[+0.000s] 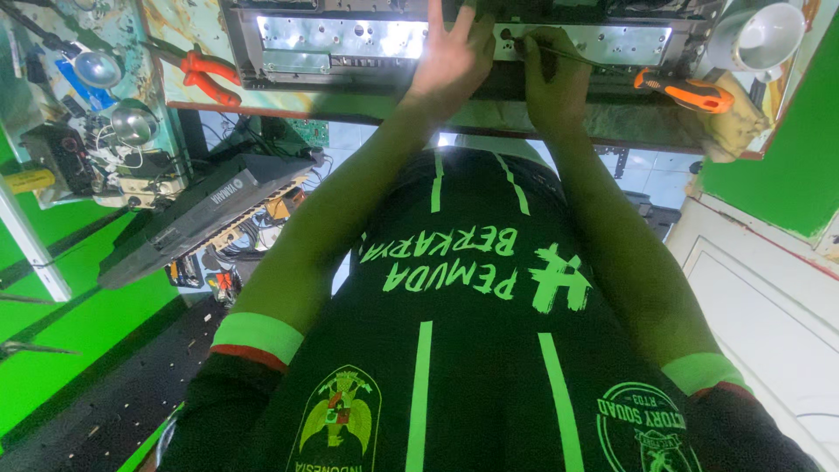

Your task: The person repairs an electronic keyboard on a workbench by using a screwdriver to remove and replace screws from an internal component, while also handling internal wiring and circuit boards.

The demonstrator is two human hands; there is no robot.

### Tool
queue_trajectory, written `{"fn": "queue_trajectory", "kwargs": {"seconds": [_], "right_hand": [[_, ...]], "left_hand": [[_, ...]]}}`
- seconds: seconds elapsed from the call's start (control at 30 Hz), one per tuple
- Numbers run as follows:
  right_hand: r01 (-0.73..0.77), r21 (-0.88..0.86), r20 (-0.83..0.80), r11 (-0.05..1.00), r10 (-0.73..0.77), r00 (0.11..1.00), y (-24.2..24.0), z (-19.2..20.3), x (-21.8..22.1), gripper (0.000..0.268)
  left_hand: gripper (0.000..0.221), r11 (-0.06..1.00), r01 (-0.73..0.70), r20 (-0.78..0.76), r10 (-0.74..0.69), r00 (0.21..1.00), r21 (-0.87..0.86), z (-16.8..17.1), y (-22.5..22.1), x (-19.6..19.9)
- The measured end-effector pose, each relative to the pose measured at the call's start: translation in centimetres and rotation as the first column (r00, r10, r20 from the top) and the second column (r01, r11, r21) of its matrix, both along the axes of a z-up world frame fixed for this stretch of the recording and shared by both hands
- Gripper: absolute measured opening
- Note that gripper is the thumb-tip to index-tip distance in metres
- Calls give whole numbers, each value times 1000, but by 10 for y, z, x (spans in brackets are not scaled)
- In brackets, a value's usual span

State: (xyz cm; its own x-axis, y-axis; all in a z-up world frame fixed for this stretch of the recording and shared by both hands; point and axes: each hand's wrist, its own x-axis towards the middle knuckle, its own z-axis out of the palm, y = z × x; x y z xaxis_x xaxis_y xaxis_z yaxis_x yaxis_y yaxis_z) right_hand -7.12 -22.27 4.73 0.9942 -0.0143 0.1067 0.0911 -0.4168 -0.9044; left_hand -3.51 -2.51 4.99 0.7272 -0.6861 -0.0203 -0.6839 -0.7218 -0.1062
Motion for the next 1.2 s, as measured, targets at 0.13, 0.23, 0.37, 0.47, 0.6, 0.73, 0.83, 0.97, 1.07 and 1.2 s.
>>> {"fn": "queue_trajectory", "kwargs": {"seconds": [0.13,0.23,0.37,0.47,0.6,0.73,0.83,0.97,1.07,1.2], "right_hand": [[-32,172,5,985,32,999,-3,2,0,11],[-70,189,16,979,68,998,-5,2,-1,12],[-52,60,21,997,50,998,-6,4,-4,11],[-45,131,8,990,44,999,-6,2,-2,11],[-54,133,26,990,51,998,-6,-4,-3,10],[-24,45,-6,999,24,1000,-8,-9,-4,9],[-22,122,-8,992,23,1000,-6,-13,-5,10],[-15,51,64,999,11,998,-5,-14,-8,12],[-23,13,9,1000,23,1000,-8,-11,-8,12],[-41,59,-25,997,43,999,-7,-6,-9,11]], "left_hand": [[29,996,43,59,-48,997,79,0,-4,2],[24,992,51,28,-55,998,116,-8,-6,4],[25,996,88,24,-89,996,34,-20,-1,10],[30,997,61,105,-56,993,-48,-25,6,16],[30,991,-95,-4,95,995,-97,-21,9,17],[27,938,-227,-195,179,964,-261,-11,18,11],[28,904,-248,-188,192,963,-348,-11,18,6],[24,938,-210,-138,177,974,-275,-22,13,5],[19,994,-58,220,78,972,-96,-28,13,5],[29,997,13,201,2,980,-77,-28,16,5]]}}
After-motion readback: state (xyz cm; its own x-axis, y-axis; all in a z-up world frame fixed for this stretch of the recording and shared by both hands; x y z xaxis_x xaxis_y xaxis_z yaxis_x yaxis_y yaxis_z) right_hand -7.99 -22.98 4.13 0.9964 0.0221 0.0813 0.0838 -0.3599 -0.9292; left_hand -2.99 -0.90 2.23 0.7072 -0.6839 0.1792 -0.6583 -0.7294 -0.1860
